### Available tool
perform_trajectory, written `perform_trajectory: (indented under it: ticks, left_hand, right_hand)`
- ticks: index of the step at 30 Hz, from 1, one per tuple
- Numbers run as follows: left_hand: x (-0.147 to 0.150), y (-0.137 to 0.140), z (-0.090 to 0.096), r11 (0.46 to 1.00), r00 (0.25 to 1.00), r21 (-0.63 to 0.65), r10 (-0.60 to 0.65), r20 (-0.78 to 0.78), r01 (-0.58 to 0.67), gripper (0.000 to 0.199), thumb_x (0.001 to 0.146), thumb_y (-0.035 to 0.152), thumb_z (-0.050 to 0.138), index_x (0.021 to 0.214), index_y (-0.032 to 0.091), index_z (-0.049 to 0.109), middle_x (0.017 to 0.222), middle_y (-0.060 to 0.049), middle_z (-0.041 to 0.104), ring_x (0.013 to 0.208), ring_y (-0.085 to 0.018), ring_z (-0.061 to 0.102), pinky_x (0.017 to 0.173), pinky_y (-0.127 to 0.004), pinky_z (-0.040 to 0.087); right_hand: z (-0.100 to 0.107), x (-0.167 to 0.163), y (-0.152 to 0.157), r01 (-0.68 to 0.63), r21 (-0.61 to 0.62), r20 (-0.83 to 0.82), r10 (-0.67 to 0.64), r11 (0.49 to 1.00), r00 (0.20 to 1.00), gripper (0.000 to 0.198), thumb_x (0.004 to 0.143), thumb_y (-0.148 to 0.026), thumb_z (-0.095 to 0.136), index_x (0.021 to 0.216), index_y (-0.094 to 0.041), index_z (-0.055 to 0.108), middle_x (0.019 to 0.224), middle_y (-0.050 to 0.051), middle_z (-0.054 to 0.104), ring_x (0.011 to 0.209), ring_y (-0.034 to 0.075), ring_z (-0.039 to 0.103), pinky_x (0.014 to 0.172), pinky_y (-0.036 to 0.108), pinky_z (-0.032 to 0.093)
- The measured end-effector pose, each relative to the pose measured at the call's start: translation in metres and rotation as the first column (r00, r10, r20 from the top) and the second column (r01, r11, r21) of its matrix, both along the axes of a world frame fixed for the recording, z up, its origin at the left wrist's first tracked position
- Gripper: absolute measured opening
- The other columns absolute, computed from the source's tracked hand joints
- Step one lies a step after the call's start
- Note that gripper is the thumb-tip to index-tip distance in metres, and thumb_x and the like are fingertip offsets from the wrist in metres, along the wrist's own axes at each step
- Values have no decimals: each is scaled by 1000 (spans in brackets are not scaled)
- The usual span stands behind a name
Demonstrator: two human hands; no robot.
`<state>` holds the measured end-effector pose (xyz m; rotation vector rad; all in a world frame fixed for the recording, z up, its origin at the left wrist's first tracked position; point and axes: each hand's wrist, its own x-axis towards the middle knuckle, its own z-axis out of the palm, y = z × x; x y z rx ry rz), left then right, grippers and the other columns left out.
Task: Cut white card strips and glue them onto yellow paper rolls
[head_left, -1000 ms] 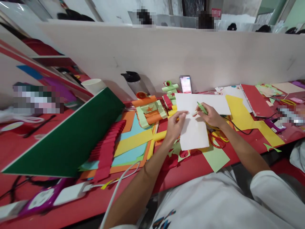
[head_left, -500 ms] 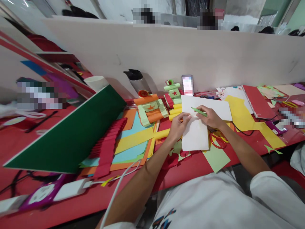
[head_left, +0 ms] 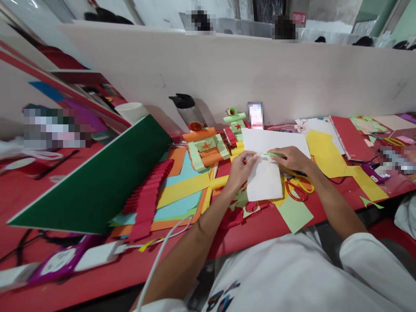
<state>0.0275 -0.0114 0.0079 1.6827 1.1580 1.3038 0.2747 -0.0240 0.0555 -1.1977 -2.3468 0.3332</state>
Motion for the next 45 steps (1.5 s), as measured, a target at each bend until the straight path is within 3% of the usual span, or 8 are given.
perform_trajectory:
  ticks: [5, 13, 20, 24, 34, 39, 45]
  left_hand:
    - [-1, -1, 1, 1000, 1000, -27, -1, -10, 1, 38, 83, 54, 72, 98, 19, 77, 95, -6, 77, 81, -21, 63, 72, -31, 50]
    - [0, -3, 5, 999, 1000, -34, -20, -18, 20, 39, 82, 55, 73, 97, 19, 76, 92, -6, 74, 79, -21, 62, 69, -30, 49]
    - [-2, -3, 10, 1000, 999, -26, -2, -34, 1, 34, 83, 50, 72, 97, 19, 76, 97, -6, 76, 85, -22, 65, 71, -30, 51]
    - [-4, -3, 14, 1000, 999, -26, -12, -50, 11, 34, 82, 49, 73, 97, 19, 76, 100, -7, 76, 87, -22, 65, 72, -30, 51]
    - [-3, -3, 10, 999, 996, -34, -36, -78, 34, 40, 81, 56, 73, 98, 20, 74, 86, -4, 71, 71, -19, 58, 59, -28, 44]
    - [-4, -3, 10, 999, 995, 4, -35, -93, 35, 37, 82, 54, 73, 96, 20, 75, 95, -6, 75, 75, -20, 61, 62, -28, 47]
    - [-5, -4, 11, 999, 992, 18, -46, -116, 48, 35, 83, 54, 73, 95, 21, 75, 91, -4, 74, 73, -19, 61, 62, -29, 47]
  right_hand:
    - [-4, -2, 2, 15, 43, 52, -18, 999, 998, 40, 107, -42, 54, 139, -28, 73, 130, 5, 79, 114, 26, 73, 94, 34, 50]
    - [-7, -8, 3, 53, 123, 88, -64, 991, 994, 40, 107, -42, 54, 139, -28, 73, 115, 7, 80, 98, 24, 71, 82, 32, 46]
    - [-1, -5, 4, 81, 171, 69, -94, 982, 993, 39, 105, -35, 55, 139, -26, 73, 120, 9, 78, 102, 25, 69, 85, 33, 46]
    - [-1, -5, 5, 63, 175, 87, -80, 983, 993, 40, 106, -35, 54, 140, -25, 72, 117, 9, 77, 99, 25, 69, 84, 33, 46]
    - [-5, -7, 5, 64, 194, 109, -86, 979, 990, 38, 106, -36, 55, 139, -28, 72, 115, 8, 77, 97, 24, 68, 81, 31, 45]
    - [-2, -4, 5, 92, 213, 90, -113, 973, 989, 39, 106, -34, 55, 140, -27, 72, 117, 8, 77, 99, 24, 69, 82, 32, 47]
    - [-3, -4, 5, 75, 224, 126, -105, 972, 986, 39, 106, -36, 55, 141, -30, 72, 109, 7, 75, 92, 22, 67, 78, 30, 45]
